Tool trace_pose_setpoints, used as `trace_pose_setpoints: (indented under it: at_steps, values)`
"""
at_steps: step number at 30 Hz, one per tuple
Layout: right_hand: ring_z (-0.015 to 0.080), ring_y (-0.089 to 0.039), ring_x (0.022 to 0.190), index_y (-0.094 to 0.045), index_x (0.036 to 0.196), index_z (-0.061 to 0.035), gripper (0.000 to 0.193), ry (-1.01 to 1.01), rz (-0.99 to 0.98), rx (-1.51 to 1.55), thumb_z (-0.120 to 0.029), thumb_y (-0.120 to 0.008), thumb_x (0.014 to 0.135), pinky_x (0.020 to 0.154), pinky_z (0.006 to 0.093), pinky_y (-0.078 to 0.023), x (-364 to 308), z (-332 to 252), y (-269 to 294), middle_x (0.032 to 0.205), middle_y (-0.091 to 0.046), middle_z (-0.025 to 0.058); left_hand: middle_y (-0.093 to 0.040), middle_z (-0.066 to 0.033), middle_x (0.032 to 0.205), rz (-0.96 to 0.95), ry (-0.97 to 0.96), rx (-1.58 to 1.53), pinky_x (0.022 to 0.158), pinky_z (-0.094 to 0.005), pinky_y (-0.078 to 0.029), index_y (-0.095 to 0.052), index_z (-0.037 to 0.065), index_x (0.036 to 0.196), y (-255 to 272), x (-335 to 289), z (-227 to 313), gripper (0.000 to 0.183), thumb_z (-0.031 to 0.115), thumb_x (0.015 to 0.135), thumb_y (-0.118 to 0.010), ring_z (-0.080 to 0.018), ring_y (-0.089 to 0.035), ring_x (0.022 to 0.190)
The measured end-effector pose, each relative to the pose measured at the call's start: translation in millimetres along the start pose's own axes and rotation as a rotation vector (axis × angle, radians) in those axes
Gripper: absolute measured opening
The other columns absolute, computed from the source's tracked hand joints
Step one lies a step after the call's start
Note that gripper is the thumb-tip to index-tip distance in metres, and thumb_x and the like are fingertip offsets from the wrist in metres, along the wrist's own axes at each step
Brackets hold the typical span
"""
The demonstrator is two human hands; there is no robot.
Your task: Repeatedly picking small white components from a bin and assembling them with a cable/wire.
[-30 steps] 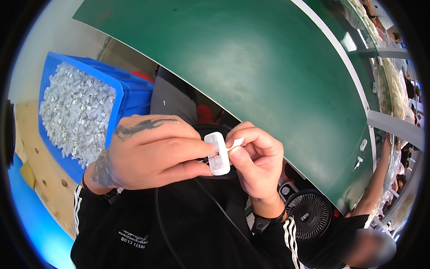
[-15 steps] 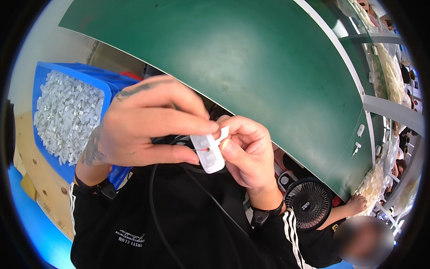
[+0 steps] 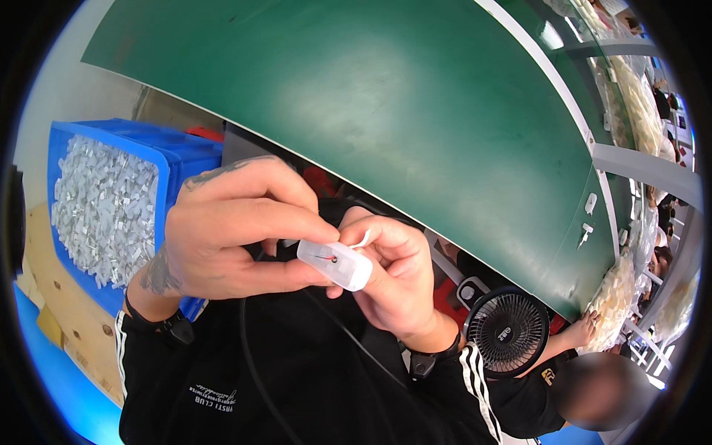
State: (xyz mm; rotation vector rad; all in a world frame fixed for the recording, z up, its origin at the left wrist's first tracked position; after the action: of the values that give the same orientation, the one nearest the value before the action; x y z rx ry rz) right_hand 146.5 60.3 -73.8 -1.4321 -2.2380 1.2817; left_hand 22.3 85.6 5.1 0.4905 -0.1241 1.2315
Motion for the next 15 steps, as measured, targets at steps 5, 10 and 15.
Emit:
trace_pose_setpoints:
  at_steps: [5,10,15]
  values:
    - [0.0128,-0.051,0.067,-0.060,0.091,0.0033,0.006,0.477,0.016,-0.575,0.001,-0.060,0.085,0.060,0.0232,-0.041,-11,-26,5,0.087,-0.055,0.0093,-0.061,-0.0030,0.081,0.007,0.184,-0.048,0.044,-0.0173,-0.039,-0.072,0.005,0.090,-5,-2,-6,0.030,0.006,0.062,-0.085,-0.0041,-0.051,0.056]
    - [0.0141,-0.056,0.064,-0.060,0.092,0.0016,0.011,0.851,0.057,-0.954,0.004,-0.062,0.081,0.057,0.0231,-0.042,-27,-44,-12,0.087,-0.055,0.0096,-0.062,-0.0034,0.081,0.027,0.231,-0.047,0.043,-0.0170,-0.040,-0.072,0.005,0.090,-11,-6,-4,0.031,0.007,0.062,-0.085,-0.0037,-0.052,0.055]
    - [0.0167,-0.061,0.065,-0.060,0.094,0.0010,0.018,0.923,0.033,-0.992,0.007,-0.062,0.077,0.057,0.0239,-0.045,-31,-50,-17,0.087,-0.056,0.0099,-0.064,-0.0062,0.085,0.088,0.129,-0.056,0.049,-0.0192,-0.046,-0.072,0.003,0.092,-9,-7,2,0.032,0.007,0.063,-0.084,-0.0091,-0.058,0.063]
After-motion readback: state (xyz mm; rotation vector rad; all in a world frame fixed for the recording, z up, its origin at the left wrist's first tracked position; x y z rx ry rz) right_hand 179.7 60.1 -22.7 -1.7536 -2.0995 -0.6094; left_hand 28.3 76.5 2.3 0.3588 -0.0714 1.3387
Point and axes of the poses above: each hand's wrist, its own x-axis towards the middle knuckle, its own y-axis out of the back of the hand, z = x × y, the point moved 9 cm from there along x, towards the middle knuckle
